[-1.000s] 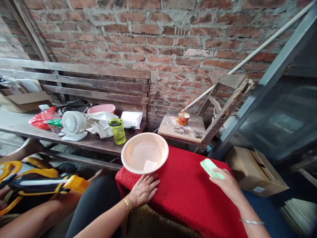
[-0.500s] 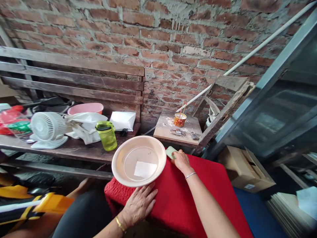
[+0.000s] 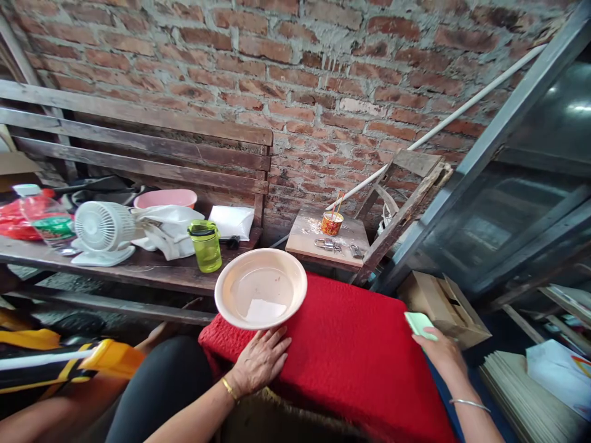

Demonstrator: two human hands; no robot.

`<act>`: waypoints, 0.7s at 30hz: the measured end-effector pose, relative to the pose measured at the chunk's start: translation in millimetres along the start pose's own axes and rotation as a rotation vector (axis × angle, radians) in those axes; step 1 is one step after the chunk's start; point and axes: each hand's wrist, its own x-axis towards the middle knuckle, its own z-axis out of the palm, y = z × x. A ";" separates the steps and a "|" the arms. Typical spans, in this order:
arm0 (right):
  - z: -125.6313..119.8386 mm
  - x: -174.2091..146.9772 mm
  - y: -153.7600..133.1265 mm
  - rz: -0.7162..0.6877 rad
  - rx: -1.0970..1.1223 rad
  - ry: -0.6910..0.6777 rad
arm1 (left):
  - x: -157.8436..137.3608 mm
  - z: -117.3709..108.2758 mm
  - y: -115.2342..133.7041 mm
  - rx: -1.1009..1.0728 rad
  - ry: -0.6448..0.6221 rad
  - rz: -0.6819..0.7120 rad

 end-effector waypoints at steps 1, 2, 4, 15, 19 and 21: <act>9.8 -7.1 -20.4 -0.062 0.016 -0.034 | 0.5 -0.3 0.1 -0.004 -0.005 -0.001; 21.1 -15.0 -44.8 -0.123 0.026 -0.065 | 0.8 -0.5 0.1 -0.004 -0.009 -0.005; 45.6 -32.7 -99.8 -0.267 0.069 -0.100 | 1.2 -0.6 0.0 -0.004 -0.014 -0.013; 75.8 -48.1 -163.1 -0.396 0.024 -0.133 | 0.6 2.4 -3.5 -0.023 0.003 0.009; 20.9 -31.5 -37.7 -0.093 -0.017 -0.022 | 0.8 5.0 -2.4 -0.040 0.020 -0.006; -3.2 -31.1 21.1 0.030 -0.001 0.048 | 1.4 5.1 -1.8 -0.056 0.026 -0.015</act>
